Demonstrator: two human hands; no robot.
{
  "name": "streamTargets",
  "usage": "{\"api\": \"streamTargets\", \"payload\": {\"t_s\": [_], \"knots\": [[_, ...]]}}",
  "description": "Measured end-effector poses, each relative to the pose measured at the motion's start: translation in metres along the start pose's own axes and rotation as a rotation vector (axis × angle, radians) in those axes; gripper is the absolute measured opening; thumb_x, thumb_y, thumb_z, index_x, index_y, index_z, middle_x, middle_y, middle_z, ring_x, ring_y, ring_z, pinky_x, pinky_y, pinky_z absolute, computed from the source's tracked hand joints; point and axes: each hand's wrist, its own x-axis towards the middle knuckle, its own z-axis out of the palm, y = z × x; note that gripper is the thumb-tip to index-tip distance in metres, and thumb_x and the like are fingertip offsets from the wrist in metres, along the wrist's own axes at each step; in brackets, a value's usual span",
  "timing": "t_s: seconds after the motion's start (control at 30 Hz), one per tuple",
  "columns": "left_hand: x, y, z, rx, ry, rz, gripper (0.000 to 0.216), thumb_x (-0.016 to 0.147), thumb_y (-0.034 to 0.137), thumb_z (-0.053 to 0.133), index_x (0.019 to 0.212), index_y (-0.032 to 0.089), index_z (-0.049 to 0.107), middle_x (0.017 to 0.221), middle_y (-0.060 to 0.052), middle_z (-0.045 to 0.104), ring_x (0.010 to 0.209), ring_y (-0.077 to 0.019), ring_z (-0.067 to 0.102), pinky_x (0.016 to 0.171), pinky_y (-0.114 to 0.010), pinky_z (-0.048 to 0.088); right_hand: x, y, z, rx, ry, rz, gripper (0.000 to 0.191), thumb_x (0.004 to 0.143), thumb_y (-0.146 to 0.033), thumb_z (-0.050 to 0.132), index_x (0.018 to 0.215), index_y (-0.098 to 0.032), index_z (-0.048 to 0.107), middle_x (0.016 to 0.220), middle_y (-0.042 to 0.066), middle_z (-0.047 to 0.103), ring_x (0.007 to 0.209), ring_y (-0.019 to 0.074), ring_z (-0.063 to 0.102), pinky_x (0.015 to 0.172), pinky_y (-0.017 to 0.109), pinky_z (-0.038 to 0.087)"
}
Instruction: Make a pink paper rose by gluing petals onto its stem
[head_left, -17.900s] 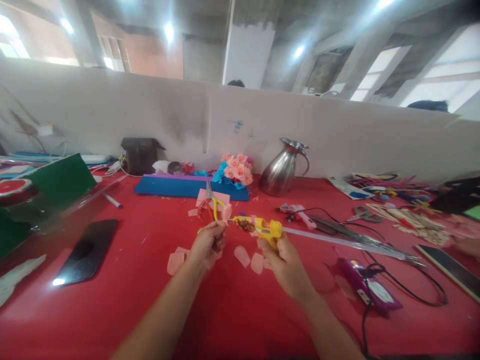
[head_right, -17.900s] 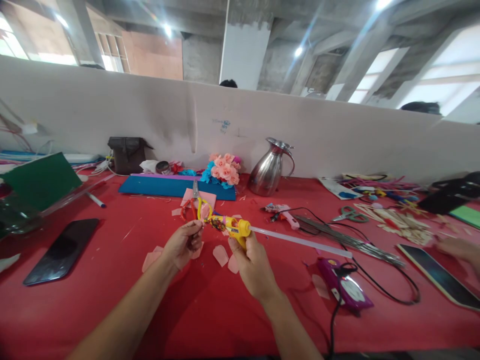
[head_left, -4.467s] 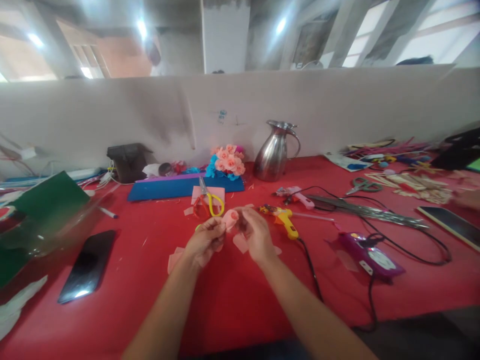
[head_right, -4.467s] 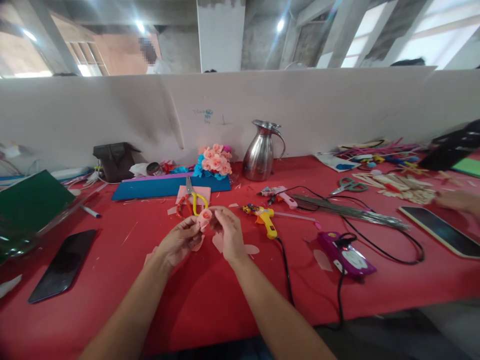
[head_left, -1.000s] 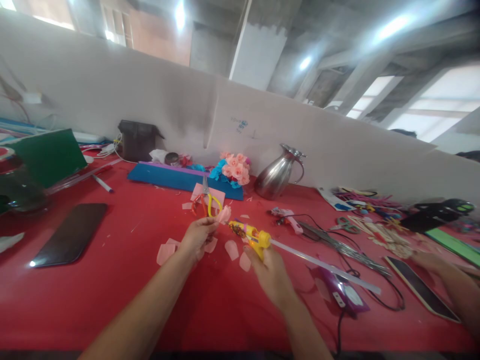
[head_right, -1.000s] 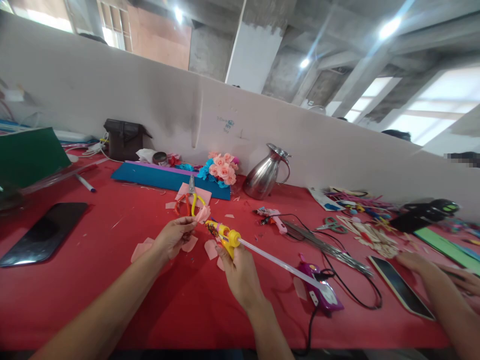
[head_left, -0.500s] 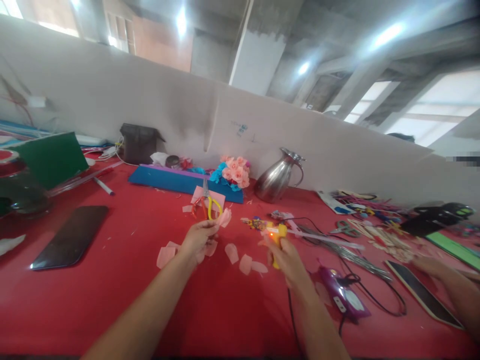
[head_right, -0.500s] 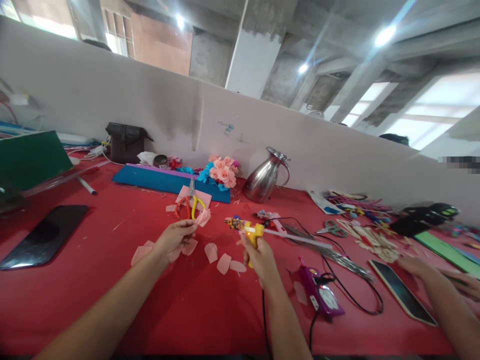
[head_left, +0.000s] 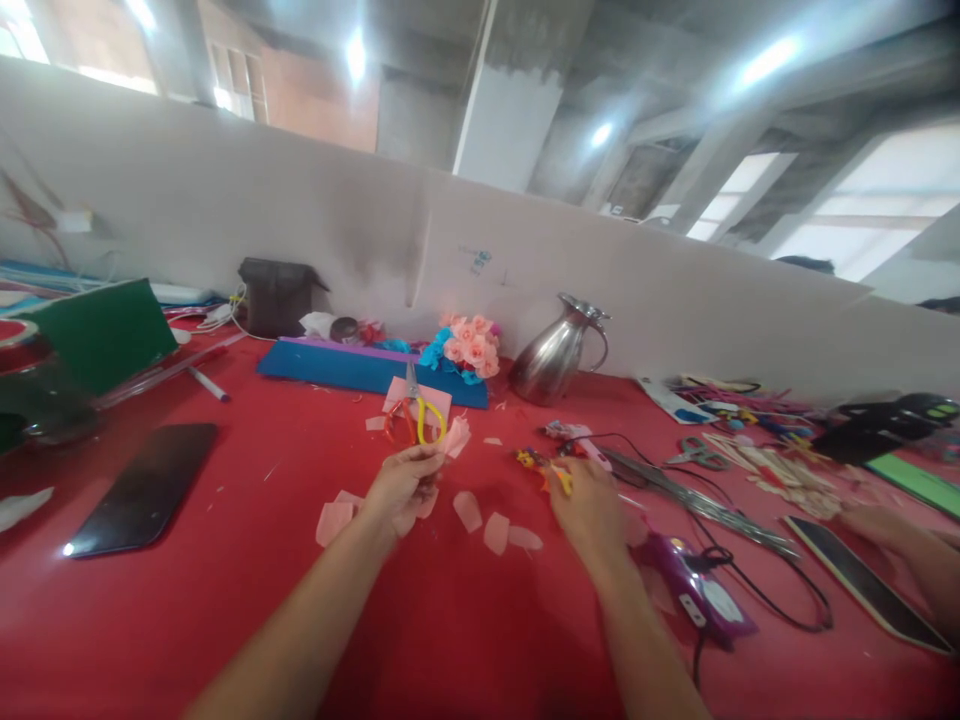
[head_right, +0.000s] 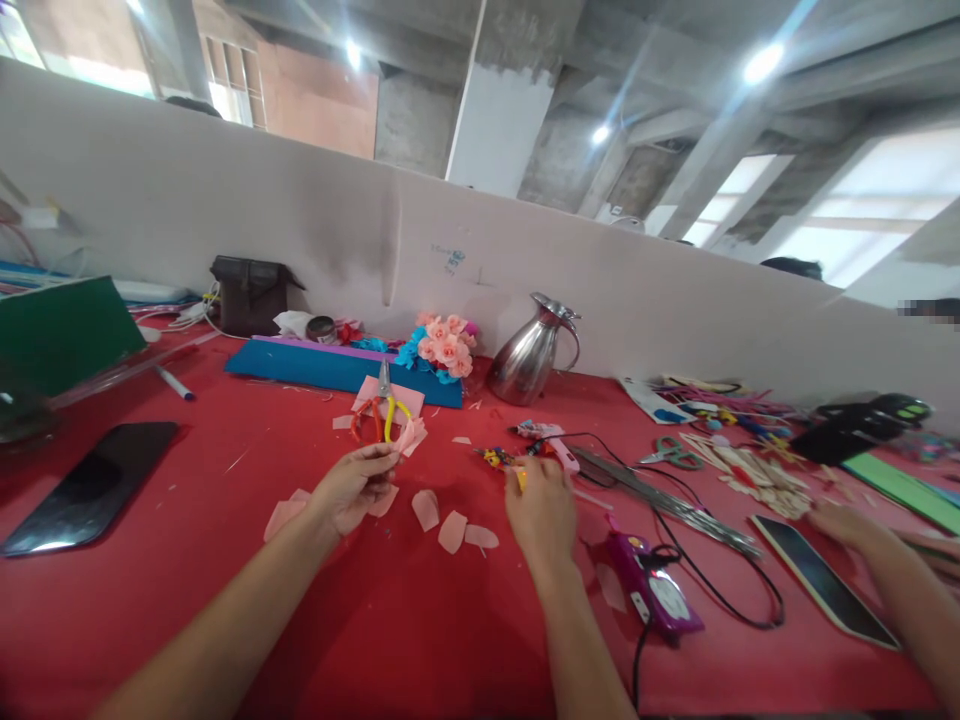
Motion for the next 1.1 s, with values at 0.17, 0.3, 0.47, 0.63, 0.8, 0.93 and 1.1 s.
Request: {"api": "streamTargets", "payload": {"t_s": [0.17,0.3,0.47,0.63,0.8,0.93,1.1], "knots": [[-0.002,0.001,0.000,-0.012,-0.079,-0.026,0.025,0.054,0.016,0.076,0.075,0.014,0.061,0.060,0.001,0.056,0.044,-0.0027,0.045,0.039,-0.014,0.028,-0.012,-0.069,0.018,0.761,-0.261,0.026,0.014,0.072,-0.032,0.057,0.076,-0.021,0.064,0.080,0.004,0.067,0.075,0.0187,0.059,0.073,0.031,0.043],[-0.004,0.003,0.003,-0.056,-0.110,-0.087,0.022,0.057,0.012,0.073,0.074,0.014,0.059,0.055,0.002,0.053,0.043,-0.0031,0.044,0.037,-0.013,0.025,-0.017,-0.100,0.038,1.158,-0.268,0.231,0.015,0.067,-0.032,0.065,0.075,-0.020,0.064,0.074,0.001,0.065,0.070,0.0157,0.057,0.066,0.027,0.043],[-0.007,0.005,0.007,-0.112,-0.108,-0.103,0.019,0.059,0.007,0.070,0.074,0.013,0.059,0.056,0.002,0.053,0.045,-0.0027,0.046,0.038,-0.012,0.029,-0.021,-0.105,0.044,1.378,-0.260,0.265,0.015,0.066,-0.031,0.069,0.076,-0.021,0.065,0.073,-0.001,0.064,0.068,0.0135,0.056,0.066,0.026,0.044],[-0.008,0.003,0.008,-0.096,-0.089,-0.083,0.019,0.058,0.007,0.070,0.073,0.012,0.060,0.055,0.002,0.053,0.044,-0.0027,0.046,0.039,-0.012,0.030,-0.024,-0.104,0.043,1.394,-0.245,0.275,0.015,0.065,-0.030,0.070,0.075,-0.020,0.064,0.072,0.000,0.064,0.068,0.0140,0.058,0.067,0.027,0.045],[-0.005,0.000,0.007,-0.081,-0.069,-0.061,0.022,0.056,0.009,0.073,0.073,0.013,0.060,0.055,0.003,0.054,0.044,-0.0030,0.046,0.037,-0.012,0.028,-0.025,-0.104,0.044,1.380,-0.219,0.288,0.017,0.065,-0.031,0.070,0.076,-0.020,0.064,0.073,0.000,0.065,0.068,0.0143,0.058,0.067,0.028,0.047],[-0.005,-0.001,0.008,-0.074,-0.088,-0.066,0.024,0.054,0.009,0.074,0.074,0.012,0.060,0.056,0.002,0.054,0.045,-0.0029,0.047,0.038,-0.012,0.027,-0.026,-0.104,0.042,1.371,-0.195,0.302,0.018,0.064,-0.031,0.071,0.076,-0.020,0.064,0.072,-0.001,0.064,0.068,0.0140,0.058,0.065,0.027,0.047],[-0.004,-0.002,0.008,-0.073,-0.091,-0.064,0.026,0.054,0.009,0.075,0.075,0.012,0.060,0.056,0.003,0.054,0.045,-0.0027,0.047,0.038,-0.012,0.027,-0.027,-0.106,0.038,1.365,-0.197,0.295,0.020,0.064,-0.032,0.070,0.079,-0.020,0.064,0.075,0.000,0.064,0.069,0.0144,0.057,0.065,0.027,0.047]]}}
